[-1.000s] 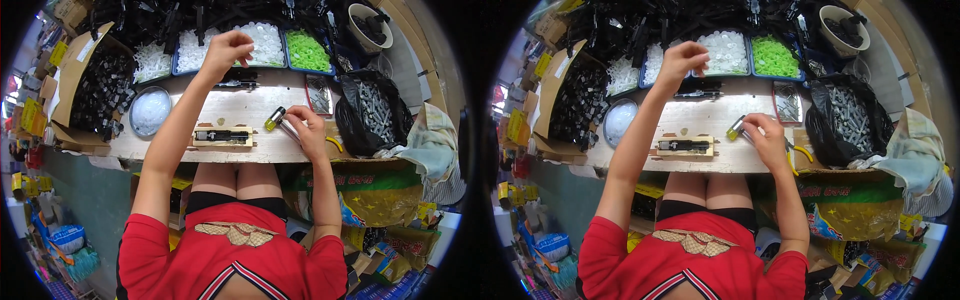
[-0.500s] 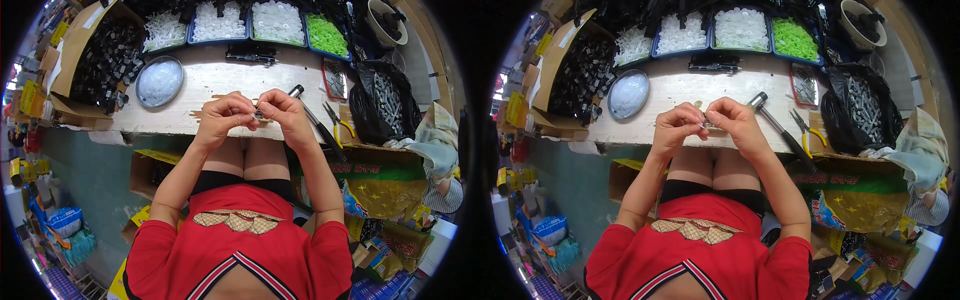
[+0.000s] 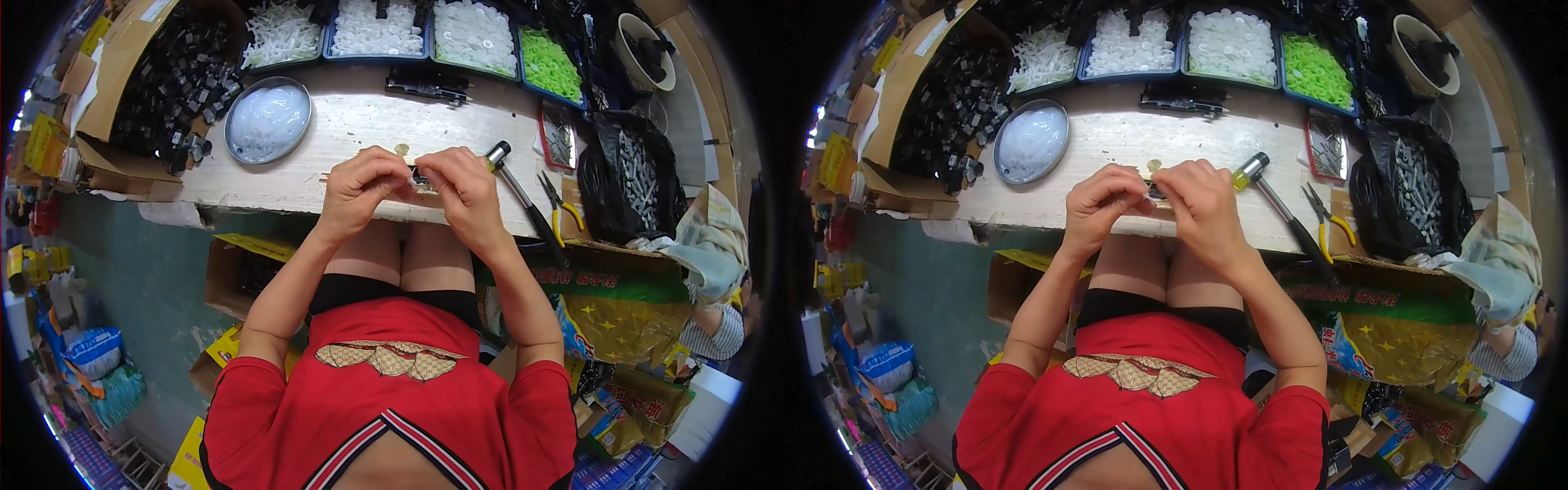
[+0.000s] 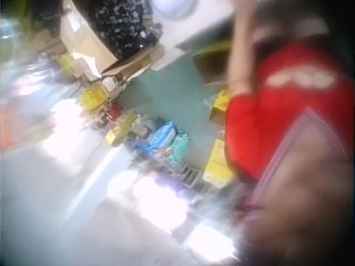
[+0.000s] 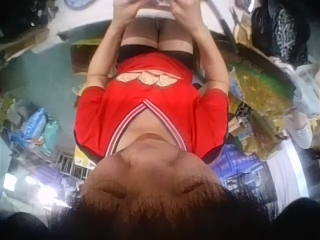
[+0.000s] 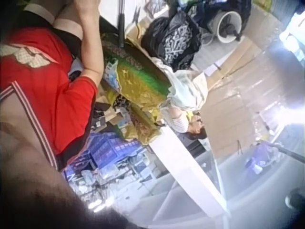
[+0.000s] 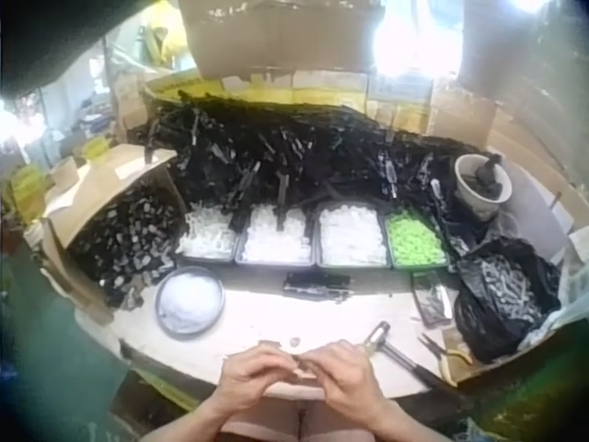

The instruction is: The person assembles small plastic toy components by hand at a factory workbench, using a rubber mallet to secure parts into a toy housing.

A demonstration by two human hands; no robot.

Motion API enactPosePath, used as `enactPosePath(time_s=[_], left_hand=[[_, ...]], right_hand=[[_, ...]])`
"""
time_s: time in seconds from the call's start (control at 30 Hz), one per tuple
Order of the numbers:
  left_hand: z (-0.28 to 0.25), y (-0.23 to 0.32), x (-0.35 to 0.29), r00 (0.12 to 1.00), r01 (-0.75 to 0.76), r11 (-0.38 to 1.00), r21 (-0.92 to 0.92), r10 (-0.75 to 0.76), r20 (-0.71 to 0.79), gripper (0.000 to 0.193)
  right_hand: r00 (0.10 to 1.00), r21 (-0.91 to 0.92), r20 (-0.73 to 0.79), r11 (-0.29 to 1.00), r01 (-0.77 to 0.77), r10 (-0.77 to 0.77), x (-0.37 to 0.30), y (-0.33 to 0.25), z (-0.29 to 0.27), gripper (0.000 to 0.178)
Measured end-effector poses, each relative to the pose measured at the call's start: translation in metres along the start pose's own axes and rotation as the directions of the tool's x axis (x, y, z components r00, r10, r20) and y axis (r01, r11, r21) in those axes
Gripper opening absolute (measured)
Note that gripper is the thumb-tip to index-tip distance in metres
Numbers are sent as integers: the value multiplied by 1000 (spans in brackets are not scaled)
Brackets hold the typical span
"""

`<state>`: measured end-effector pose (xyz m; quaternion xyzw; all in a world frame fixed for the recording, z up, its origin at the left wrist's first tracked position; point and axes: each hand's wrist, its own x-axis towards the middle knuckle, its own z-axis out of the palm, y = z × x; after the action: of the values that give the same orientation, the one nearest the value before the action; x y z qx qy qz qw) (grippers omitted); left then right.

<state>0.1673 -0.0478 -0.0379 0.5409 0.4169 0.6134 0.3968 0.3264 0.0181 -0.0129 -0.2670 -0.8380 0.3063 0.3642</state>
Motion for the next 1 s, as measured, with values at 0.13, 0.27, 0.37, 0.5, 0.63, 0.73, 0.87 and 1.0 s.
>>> enactPosePath(time_s=[0.13, 0.27, 0.37, 0.5, 0.63, 0.73, 0.87, 1.0], left_hand=[[-5, -8, -1, 997, -51, 991, 120, 58, -54, 9], [-9, -5, 4, 985, -164, 920, 355, 171, 13, 14], [-20, -3, 14, 979, -194, 836, 514, 195, 51, 16], [-36, -14, 12, 987, -133, 765, 630, 46, 152, 26], [-35, -16, 12, 974, -91, 740, 666, -74, 215, 30], [-33, -18, 15, 968, -61, 722, 690, -127, 218, 29], [-32, -16, 23, 954, -79, 665, 743, -165, 249, 23], [-21, 0, 39, 901, -62, 551, 832, -327, 285, 22]], right_hand=[[998, -98, 8, 993, 69, -69, -2, 0, 3, 7], [989, -213, -1, 966, 144, -148, 0, 5, 8, 9], [984, -318, 45, 932, 177, -171, 0, 14, 10, 9], [976, -393, 128, 895, 211, -174, -2, 23, 19, 9], [965, -415, 226, 883, 221, -135, 2, 24, 22, 9], [964, -369, 241, 908, 201, -115, 5, 27, 20, 10], [980, -311, 176, 939, 145, -93, 5, 29, 9, 10], [992, -320, 107, 942, 104, -73, 4, 34, -16, 8]])
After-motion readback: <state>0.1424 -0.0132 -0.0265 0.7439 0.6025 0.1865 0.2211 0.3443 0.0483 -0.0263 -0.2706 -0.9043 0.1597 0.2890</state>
